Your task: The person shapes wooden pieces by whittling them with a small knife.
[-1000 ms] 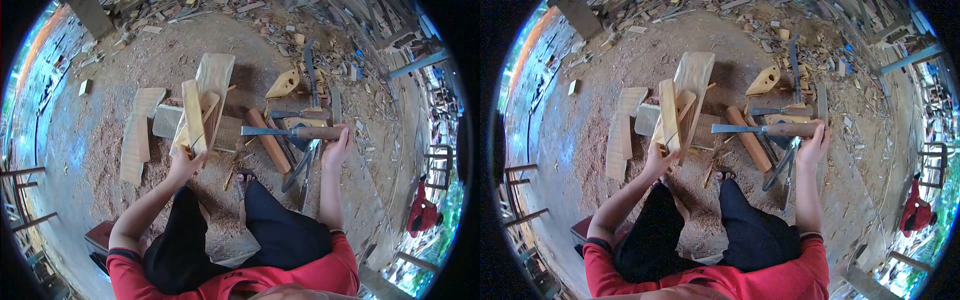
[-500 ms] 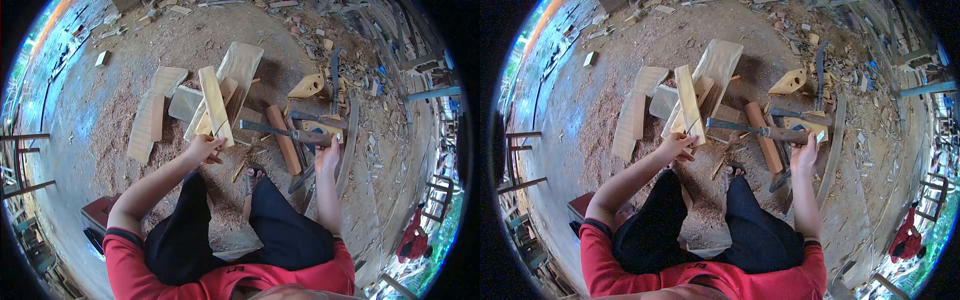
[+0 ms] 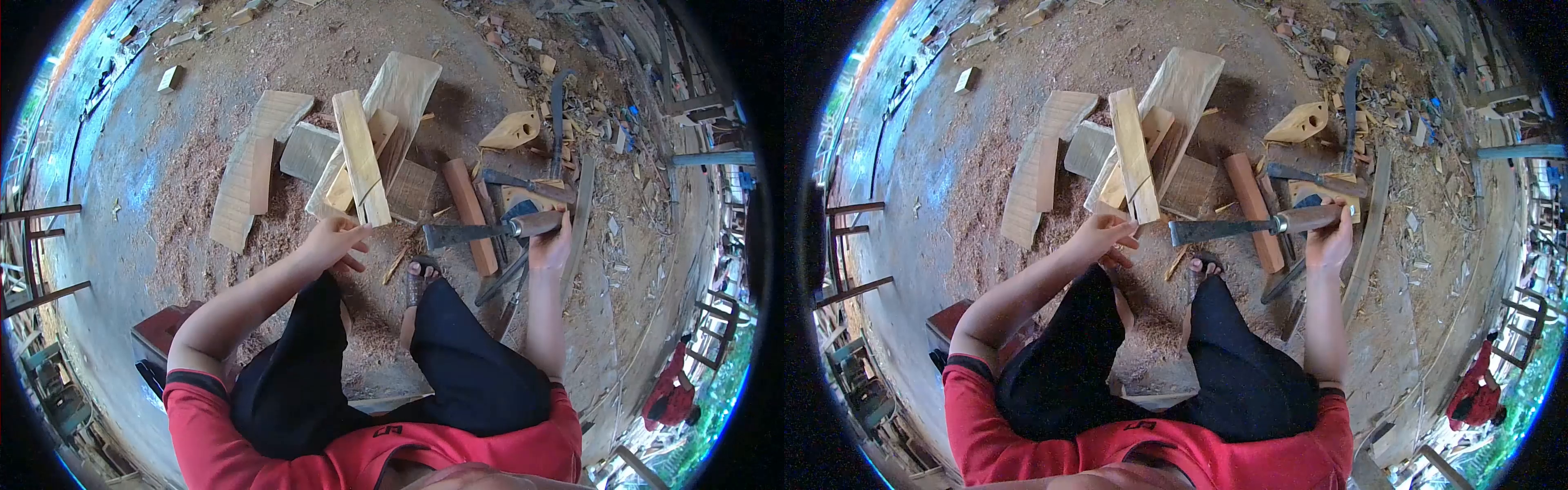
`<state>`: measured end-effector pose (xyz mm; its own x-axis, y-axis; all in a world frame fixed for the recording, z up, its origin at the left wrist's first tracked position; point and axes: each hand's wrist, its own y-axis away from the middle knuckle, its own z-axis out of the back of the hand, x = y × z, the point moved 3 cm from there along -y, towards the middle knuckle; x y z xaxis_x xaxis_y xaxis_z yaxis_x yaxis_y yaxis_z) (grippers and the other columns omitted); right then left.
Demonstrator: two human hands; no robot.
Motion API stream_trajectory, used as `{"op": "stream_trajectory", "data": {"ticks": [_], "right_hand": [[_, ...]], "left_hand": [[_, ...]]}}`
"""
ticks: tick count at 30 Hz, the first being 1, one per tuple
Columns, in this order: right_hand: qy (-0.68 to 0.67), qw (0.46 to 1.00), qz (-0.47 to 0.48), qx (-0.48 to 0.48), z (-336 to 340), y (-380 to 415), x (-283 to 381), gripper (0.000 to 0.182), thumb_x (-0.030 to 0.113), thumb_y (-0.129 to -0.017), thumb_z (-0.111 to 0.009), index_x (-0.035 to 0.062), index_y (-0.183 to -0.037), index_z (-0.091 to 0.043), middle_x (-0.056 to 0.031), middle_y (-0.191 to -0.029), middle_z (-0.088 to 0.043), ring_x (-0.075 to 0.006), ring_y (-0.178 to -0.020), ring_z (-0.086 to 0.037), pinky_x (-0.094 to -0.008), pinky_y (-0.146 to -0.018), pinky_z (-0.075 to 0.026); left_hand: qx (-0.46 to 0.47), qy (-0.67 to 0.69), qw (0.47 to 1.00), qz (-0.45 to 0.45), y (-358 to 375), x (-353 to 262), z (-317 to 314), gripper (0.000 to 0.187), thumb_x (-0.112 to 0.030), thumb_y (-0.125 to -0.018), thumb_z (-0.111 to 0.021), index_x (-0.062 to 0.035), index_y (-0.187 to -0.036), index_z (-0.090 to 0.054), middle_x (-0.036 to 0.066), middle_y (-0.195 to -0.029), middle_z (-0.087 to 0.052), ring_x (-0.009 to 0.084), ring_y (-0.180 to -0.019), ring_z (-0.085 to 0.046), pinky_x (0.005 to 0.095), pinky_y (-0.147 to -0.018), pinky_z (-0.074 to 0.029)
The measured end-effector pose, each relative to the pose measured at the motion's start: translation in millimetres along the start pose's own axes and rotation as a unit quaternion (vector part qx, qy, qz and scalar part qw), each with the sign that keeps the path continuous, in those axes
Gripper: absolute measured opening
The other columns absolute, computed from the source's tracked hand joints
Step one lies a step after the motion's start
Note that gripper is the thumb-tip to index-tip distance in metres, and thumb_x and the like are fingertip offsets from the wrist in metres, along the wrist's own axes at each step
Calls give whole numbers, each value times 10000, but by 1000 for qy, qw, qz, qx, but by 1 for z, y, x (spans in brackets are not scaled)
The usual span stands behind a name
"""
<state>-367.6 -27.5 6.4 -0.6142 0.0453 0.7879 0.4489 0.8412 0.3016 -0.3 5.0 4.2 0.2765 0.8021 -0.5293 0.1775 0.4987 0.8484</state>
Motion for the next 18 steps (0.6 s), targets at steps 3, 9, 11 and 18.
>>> {"op": "stream_trajectory", "data": {"ticks": [3,9,11,18], "right_hand": [[-9,1000,0,-1,2,-3,-1,201,262,-919,-436,93,-980,-527,-57,-957,-557,-159,-905,-540,-317,-802,-436],[18,1000,13,16,-3,2,-5,199,275,-911,-452,97,-955,-530,-47,-931,-549,-163,-894,-530,-329,-798,-435],[23,999,20,14,-5,4,-8,201,280,-909,-455,99,-953,-530,-46,-928,-546,-164,-895,-527,-328,-792,-434],[71,995,-38,62,2,0,-16,267,308,-907,-464,81,-1028,-534,-43,-948,-546,-153,-888,-519,-321,-751,-436]], "left_hand": [[12,62,997,-34,14,-10,-7,463,-391,-868,-522,-2,-1114,-473,128,-1000,-592,225,-689,-651,264,-502,-468],[179,262,937,-149,41,-41,-30,324,-268,-920,-454,-13,-1117,-493,98,-1009,-600,183,-736,-644,243,-562,-492],[178,279,937,-115,42,-43,-31,248,-202,-911,-476,-15,-1063,-535,90,-961,-617,165,-735,-642,229,-576,-499],[159,322,926,-117,27,-30,-26,151,-137,-889,-508,-23,-965,-570,93,-838,-635,160,-735,-640,219,-566,-496]]}}
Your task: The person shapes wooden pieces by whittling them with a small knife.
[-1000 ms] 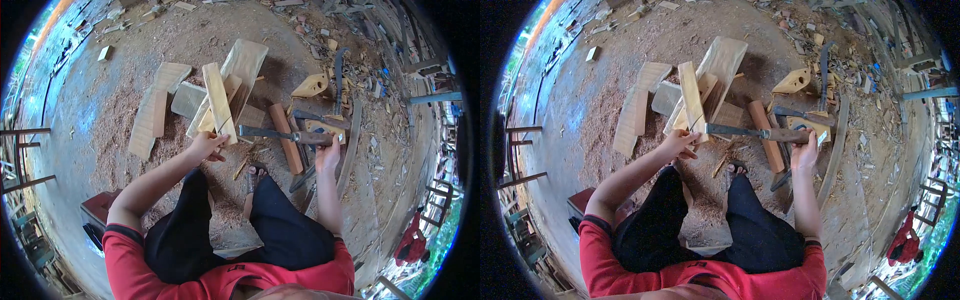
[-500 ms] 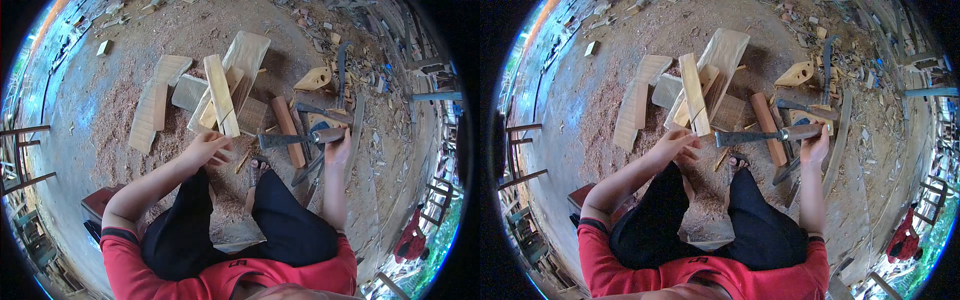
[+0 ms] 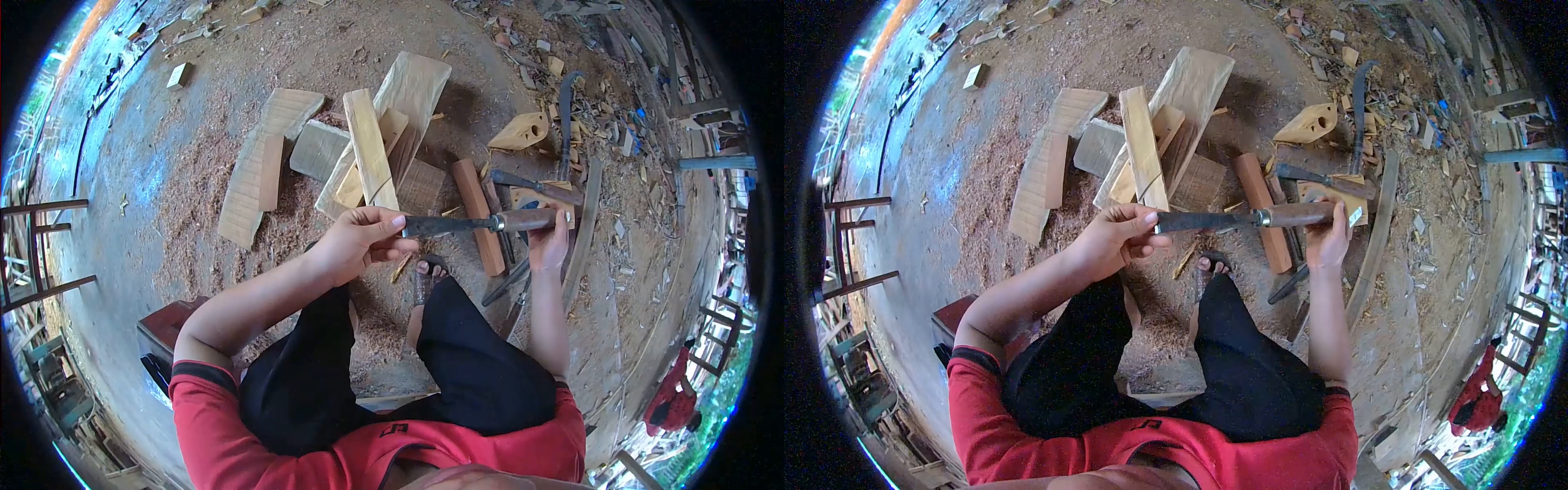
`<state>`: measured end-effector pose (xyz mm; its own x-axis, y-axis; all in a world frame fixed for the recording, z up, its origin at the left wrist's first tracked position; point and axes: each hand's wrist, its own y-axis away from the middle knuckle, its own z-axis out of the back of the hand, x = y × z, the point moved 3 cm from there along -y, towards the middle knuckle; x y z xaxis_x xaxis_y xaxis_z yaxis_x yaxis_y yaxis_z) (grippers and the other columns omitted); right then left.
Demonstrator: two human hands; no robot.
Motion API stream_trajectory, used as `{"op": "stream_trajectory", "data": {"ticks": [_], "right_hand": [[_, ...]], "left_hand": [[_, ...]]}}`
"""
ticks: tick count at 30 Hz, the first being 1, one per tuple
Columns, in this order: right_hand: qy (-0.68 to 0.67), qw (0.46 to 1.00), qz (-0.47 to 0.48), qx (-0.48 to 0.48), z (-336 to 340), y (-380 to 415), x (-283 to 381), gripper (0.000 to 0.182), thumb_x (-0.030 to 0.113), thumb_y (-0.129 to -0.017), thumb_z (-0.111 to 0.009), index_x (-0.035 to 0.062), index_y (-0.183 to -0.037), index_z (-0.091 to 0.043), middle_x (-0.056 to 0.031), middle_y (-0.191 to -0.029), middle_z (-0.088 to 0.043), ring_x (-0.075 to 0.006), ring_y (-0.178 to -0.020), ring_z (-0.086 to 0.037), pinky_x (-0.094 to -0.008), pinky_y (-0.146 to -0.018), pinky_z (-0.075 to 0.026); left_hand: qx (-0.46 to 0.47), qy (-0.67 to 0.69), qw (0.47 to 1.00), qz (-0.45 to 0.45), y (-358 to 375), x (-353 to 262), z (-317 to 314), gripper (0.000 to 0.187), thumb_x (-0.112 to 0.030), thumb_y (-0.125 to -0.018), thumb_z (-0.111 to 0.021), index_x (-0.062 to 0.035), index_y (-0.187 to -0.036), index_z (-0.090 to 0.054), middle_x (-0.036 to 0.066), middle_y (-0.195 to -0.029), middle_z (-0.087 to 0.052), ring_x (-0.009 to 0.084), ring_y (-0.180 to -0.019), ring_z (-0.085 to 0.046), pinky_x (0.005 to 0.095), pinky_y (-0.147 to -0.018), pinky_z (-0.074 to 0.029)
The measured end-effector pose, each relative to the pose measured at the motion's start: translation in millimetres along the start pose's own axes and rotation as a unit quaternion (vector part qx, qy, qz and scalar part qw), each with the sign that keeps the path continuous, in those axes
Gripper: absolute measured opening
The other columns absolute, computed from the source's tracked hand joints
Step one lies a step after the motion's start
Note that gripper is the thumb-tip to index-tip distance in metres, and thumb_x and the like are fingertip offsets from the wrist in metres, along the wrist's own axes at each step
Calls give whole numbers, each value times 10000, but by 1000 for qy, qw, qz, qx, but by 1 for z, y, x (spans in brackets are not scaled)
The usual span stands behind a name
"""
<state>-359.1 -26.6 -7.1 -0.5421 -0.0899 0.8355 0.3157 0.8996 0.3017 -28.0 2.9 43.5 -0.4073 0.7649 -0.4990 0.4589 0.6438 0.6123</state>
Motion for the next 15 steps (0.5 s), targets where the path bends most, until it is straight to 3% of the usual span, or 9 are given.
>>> {"op": "stream_trajectory", "data": {"ticks": [4,6,7,8,10,11,12,14,15], "right_hand": [[143,985,-55,80,9,5,-3,345,327,-884,-510,58,-1094,-551,-33,-971,-560,-129,-858,-537,-288,-685,-465],[285,922,-139,221,8,12,-10,407,342,-851,-562,40,-1123,-563,-31,-967,-588,-104,-797,-560,-239,-612,-479],[297,898,-135,295,2,14,-13,434,338,-806,-627,29,-1107,-577,-33,-925,-609,-90,-745,-573,-208,-586,-483],[297,898,-136,296,1,15,-15,434,338,-806,-627,29,-1107,-577,-33,-925,-609,-90,-745,-573,-208,-586,-483],[285,815,-242,442,-16,29,-24,500,353,-761,-675,28,-1124,-567,-32,-909,-614,-82,-741,-570,-222,-588,-483],[272,794,-285,463,-24,35,-24,523,333,-730,-708,14,-1118,-564,-26,-882,-598,-71,-752,-547,-232,-615,-465],[272,793,-285,464,-33,39,-25,523,333,-730,-708,14,-1118,-564,-26,-882,-598,-71,-752,-547,-232,-615,-465],[410,690,-245,544,-47,50,-30,481,307,-726,-711,-10,-1059,-572,-25,-857,-580,-69,-761,-516,-236,-655,-439],[452,663,-194,564,-60,56,-30,342,211,-722,-720,-8,-922,-550,-23,-772,-594,-64,-684,-555,-210,-608,-448]], "left_hand": [[-3,43,999,-20,-3,-8,24,154,-182,-910,-472,-57,-953,-552,95,-814,-632,159,-750,-640,233,-556,-495],[80,87,993,-26,-1,-13,28,163,-208,-902,-493,-65,-965,-540,84,-873,-629,166,-790,-637,238,-575,-508],[84,81,993,-30,1,-14,29,198,-248,-911,-471,-78,-985,-538,61,-905,-627,159,-780,-631,237,-573,-509],[83,80,993,-30,2,-15,27,198,-248,-911,-471,-78,-985,-538,61,-905,-627,159,-780,-631,237,-573,-509],[46,64,997,-15,3,-13,24,339,-342,-921,-412,-76,-1112,-500,67,-839,-594,137,-726,-597,235,-559,-499],[46,64,997,-16,2,-12,24,339,-342,-921,-412,-76,-1112,-500,67,-839,-594,137,-726,-597,235,-559,-499],[81,79,993,-15,0,-10,24,361,-355,-919,-411,-74,-1131,-493,56,-835,-580,136,-744,-592,236,-565,-498],[117,94,989,-15,-4,-10,22,383,-367,-918,-410,-73,-1150,-485,45,-831,-566,134,-761,-586,238,-570,-497],[81,62,995,-7,-6,-9,23,382,-375,-915,-414,-74,-1135,-494,40,-817,-563,137,-755,-586,240,-569,-497]]}}
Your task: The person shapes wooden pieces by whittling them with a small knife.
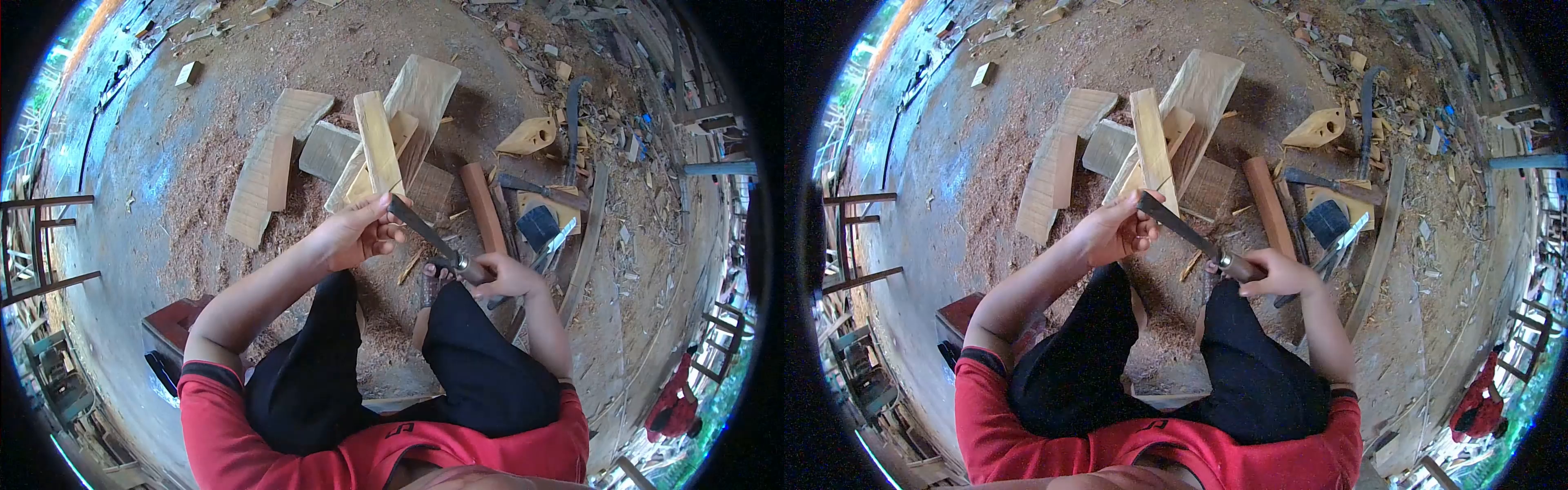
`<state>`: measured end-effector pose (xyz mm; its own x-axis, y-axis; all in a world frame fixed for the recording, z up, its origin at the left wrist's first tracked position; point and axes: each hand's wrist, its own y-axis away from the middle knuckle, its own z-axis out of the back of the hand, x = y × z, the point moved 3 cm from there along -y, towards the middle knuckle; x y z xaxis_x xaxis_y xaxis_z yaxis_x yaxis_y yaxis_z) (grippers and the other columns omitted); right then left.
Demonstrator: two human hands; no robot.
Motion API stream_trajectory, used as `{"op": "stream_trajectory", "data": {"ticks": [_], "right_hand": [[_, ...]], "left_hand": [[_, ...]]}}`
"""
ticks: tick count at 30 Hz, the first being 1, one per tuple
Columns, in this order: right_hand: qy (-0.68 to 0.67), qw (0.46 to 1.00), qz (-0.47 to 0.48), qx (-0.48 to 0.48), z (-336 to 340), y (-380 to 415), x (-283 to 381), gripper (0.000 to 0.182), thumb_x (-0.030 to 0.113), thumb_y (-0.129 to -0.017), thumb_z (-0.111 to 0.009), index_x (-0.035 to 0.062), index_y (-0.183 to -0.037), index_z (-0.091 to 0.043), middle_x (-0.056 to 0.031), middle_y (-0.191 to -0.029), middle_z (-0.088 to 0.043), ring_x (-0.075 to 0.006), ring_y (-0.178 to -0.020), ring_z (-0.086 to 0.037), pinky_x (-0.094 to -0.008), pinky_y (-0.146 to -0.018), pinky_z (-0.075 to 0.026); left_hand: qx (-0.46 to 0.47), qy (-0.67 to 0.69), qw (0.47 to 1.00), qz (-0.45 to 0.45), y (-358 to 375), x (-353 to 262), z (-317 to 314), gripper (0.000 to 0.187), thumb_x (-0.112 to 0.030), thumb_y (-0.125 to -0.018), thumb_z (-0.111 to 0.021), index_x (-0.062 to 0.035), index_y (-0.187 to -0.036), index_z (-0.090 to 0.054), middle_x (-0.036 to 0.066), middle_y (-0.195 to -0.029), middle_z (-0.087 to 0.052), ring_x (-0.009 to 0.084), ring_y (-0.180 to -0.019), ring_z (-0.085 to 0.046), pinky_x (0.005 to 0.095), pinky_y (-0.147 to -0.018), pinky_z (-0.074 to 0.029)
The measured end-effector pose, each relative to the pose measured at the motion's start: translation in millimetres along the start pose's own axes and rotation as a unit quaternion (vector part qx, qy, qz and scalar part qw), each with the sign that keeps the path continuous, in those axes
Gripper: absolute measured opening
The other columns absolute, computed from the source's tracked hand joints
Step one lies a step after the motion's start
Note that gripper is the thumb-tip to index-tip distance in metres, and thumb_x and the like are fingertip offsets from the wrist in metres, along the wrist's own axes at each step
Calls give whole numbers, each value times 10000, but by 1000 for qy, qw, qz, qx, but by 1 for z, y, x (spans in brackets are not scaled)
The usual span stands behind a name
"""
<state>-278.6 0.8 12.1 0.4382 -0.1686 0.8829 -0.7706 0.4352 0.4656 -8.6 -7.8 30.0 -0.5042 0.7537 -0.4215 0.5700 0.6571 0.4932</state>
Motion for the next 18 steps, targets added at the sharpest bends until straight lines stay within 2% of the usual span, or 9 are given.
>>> {"op": "stream_trajectory", "data": {"ticks": [5,6,7,8,9,11,12,17,18], "right_hand": [[-90,990,-3,-107,-22,-25,9,386,218,-803,-647,-17,-1063,-485,-10,-714,-549,-51,-633,-529,-194,-551,-436],[-111,982,-45,-143,-21,-28,4,372,244,-833,-608,-14,-1060,-464,-11,-683,-530,-56,-580,-516,-198,-511,-428],[-133,971,-87,-178,-20,-31,-1,363,269,-863,-569,-11,-1056,-443,-12,-653,-511,-61,-527,-502,-203,-470,-420],[-133,971,-85,-177,-19,-35,-4,363,269,-863,-569,-11,-1056,-443,-12,-653,-511,-61,-527,-502,-203,-470,-420],[-137,965,-97,-202,-18,-39,-8,366,333,-876,-525,-7,-981,-439,-22,-617,-507,-82,-467,-490,-232,-433,-416],[-142,957,-109,-227,-14,-45,-6,402,397,-890,-481,-3,-906,-436,-32,-581,-503,-103,-407,-478,-261,-396,-411],[-109,961,-133,-216,-11,-48,-1,421,410,-891,-468,-8,-921,-433,-35,-575,-494,-105,-411,-482,-260,-402,-415],[-43,964,-163,-207,-15,-57,10,463,436,-891,-452,-25,-929,-430,-61,-577,-500,-105,-410,-486,-260,-407,-412],[-7,962,-171,-214,-15,-56,14,462,428,-891,-451,-33,-927,-435,-108,-600,-528,-165,-446,-526,-303,-442,-432]], "left_hand": [[-80,-37,996,19,-23,2,16,361,-356,-919,-428,-51,-1090,-519,35,-826,-570,154,-785,-586,258,-636,-498],[-167,-247,946,-128,-28,-12,22,338,-328,-900,-473,-28,-1044,-531,55,-837,-590,199,-803,-595,304,-688,-492],[-242,-439,824,-264,-28,-27,22,319,-300,-881,-518,-5,-999,-543,75,-847,-609,243,-821,-604,350,-741,-486],[-249,-601,693,-311,-26,-39,23,505,-348,-811,-592,43,-1108,-475,186,-1062,-552,326,-1017,-523,399,-888,-410],[-249,-602,692,-310,-31,-42,29,505,-348,-811,-592,43,-1108,-475,186,-1062,-552,326,-1017,-523,399,-888,-410],[-259,-725,532,-354,-44,-44,41,830,-469,-704,-665,55,-1253,-330,267,-1274,-361,386,-1208,-337,434,-993,-301],[-239,-764,531,-278,-54,-42,49,1099,-589,-602,-688,44,-1336,-169,276,-1360,-210,437,-1276,-185,452,-1036,-223],[-231,-756,547,-274,-72,-26,69,1213,-678,-574,-638,45,-1361,-65,285,-1370,-195,472,-1264,-184,483,-1038,-200],[-224,-740,585,-245,-72,-25,68,1206,-666,-585,-638,46,-1361,-52,292,-1369,-190,461,-1268,-189,469,-1041,-201]]}}
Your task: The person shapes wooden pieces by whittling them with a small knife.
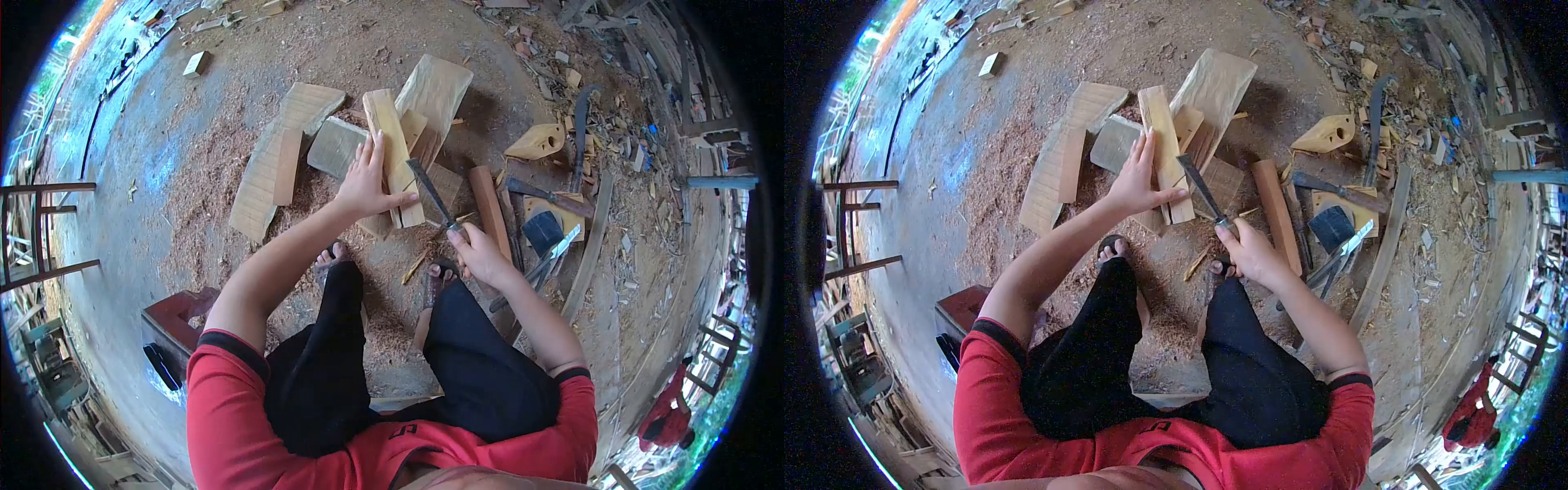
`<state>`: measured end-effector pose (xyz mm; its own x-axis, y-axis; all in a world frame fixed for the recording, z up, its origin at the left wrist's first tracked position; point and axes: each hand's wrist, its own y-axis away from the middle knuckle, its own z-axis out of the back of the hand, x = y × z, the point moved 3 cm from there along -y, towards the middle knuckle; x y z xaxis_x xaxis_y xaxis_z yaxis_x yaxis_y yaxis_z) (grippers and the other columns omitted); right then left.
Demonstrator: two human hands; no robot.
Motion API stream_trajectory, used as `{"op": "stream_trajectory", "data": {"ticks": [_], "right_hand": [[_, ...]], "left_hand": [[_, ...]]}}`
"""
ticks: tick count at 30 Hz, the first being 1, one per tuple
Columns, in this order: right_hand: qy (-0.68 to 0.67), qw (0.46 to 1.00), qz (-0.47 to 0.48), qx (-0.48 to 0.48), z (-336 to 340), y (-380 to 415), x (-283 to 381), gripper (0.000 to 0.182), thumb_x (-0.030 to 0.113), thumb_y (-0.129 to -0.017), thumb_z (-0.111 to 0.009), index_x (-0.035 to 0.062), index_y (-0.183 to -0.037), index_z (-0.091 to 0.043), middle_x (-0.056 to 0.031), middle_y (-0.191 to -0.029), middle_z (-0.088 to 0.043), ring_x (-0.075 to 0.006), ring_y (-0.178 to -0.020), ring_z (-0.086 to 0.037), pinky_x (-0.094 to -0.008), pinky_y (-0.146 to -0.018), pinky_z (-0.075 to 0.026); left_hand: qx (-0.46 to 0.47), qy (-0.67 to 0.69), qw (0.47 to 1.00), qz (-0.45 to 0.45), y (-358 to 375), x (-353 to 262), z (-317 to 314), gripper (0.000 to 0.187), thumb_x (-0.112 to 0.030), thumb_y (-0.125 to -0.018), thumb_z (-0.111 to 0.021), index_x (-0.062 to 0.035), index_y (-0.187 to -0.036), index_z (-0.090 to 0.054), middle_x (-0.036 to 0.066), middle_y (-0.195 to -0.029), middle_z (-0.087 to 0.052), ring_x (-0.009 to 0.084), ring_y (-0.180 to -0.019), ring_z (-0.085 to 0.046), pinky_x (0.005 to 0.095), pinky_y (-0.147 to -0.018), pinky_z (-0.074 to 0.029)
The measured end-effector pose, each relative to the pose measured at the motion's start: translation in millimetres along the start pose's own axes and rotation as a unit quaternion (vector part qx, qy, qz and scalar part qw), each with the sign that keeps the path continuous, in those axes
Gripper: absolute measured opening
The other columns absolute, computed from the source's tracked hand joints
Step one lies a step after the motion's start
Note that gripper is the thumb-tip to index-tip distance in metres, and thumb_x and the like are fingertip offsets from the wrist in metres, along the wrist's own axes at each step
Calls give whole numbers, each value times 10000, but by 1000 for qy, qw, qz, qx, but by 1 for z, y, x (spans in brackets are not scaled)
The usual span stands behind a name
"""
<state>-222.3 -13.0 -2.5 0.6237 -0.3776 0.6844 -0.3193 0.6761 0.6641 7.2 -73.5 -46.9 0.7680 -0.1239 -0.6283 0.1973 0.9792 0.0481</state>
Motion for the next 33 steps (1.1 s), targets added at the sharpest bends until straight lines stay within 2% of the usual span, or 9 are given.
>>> {"op": "stream_trajectory", "data": {"ticks": [1,2,4,7,8,23,26,28,33], "right_hand": [[34,999,-1,-15,-1,1,2,462,420,-891,-450,-41,-925,-440,-154,-623,-556,-226,-483,-565,-346,-478,-451],[34,999,-3,-14,-5,1,0,462,420,-891,-450,-41,-925,-440,-154,-623,-556,-226,-483,-565,-346,-478,-451],[181,977,52,-99,-9,1,3,455,400,-894,-432,-54,-916,-451,-256,-700,-575,-377,-641,-592,-440,-595,-457],[186,976,52,-98,-15,3,16,449,393,-892,-421,-54,-904,-459,-300,-750,-566,-453,-773,-555,-487,-687,-433],[164,981,47,-94,-18,-5,9,401,374,-904,-418,-26,-897,-446,-259,-775,-574,-422,-790,-559,-455,-690,-423],[167,982,22,-82,-15,-32,26,470,408,-894,-403,-52,-887,-495,-284,-832,-575,-429,-815,-562,-471,-715,-438],[203,971,60,-108,-9,-41,41,478,409,-891,-405,-58,-920,-502,-283,-857,-579,-425,-837,-564,-463,-737,-441],[191,974,54,-106,-7,-62,43,478,407,-888,-408,-59,-933,-510,-282,-867,-580,-419,-848,-566,-458,-748,-443],[182,978,53,-92,0,-80,69,471,394,-881,-420,-57,-950,-537,-272,-836,-593,-402,-838,-580,-441,-758,-452]], "left_hand": [[31,32,999,25,1,0,-1,1198,-654,-597,-637,48,-1362,-40,299,-1367,-186,449,-1272,-195,455,-1044,-203],[32,33,999,26,3,1,-2,1198,-654,-597,-637,48,-1362,-40,299,-1367,-186,449,-1272,-195,455,-1044,-203],[-7,83,996,-10,4,3,-7,1187,-641,-612,-633,59,-1358,-32,310,-1359,-192,417,-1283,-200,416,-1050,-208],[-16,62,997,-30,9,10,-14,1199,-632,-613,-641,66,-1354,-7,308,-1357,-201,393,-1293,-197,385,-1057,-203],[-16,63,997,-30,11,13,-16,1199,-632,-613,-641,66,-1354,-7,308,-1357,-201,393,-1293,-197,385,-1057,-203],[1,60,998,30,14,7,-18,1227,-557,-602,-716,107,-1328,17,316,-1358,-176,373,-1297,-196,361,-1067,-188],[6,80,996,29,12,10,-26,1232,-539,-614,-721,91,-1330,60,308,-1371,-156,367,-1303,-184,355,-1069,-182],[-6,120,993,11,10,18,-32,1271,-585,-577,-708,29,-1351,93,318,-1380,-101,402,-1312,-116,390,-1068,-177],[4,121,992,21,11,14,-27,1277,-587,-579,-708,26,-1351,104,312,-1386,-101,404,-1316,-96,390,-1072,-164]]}}
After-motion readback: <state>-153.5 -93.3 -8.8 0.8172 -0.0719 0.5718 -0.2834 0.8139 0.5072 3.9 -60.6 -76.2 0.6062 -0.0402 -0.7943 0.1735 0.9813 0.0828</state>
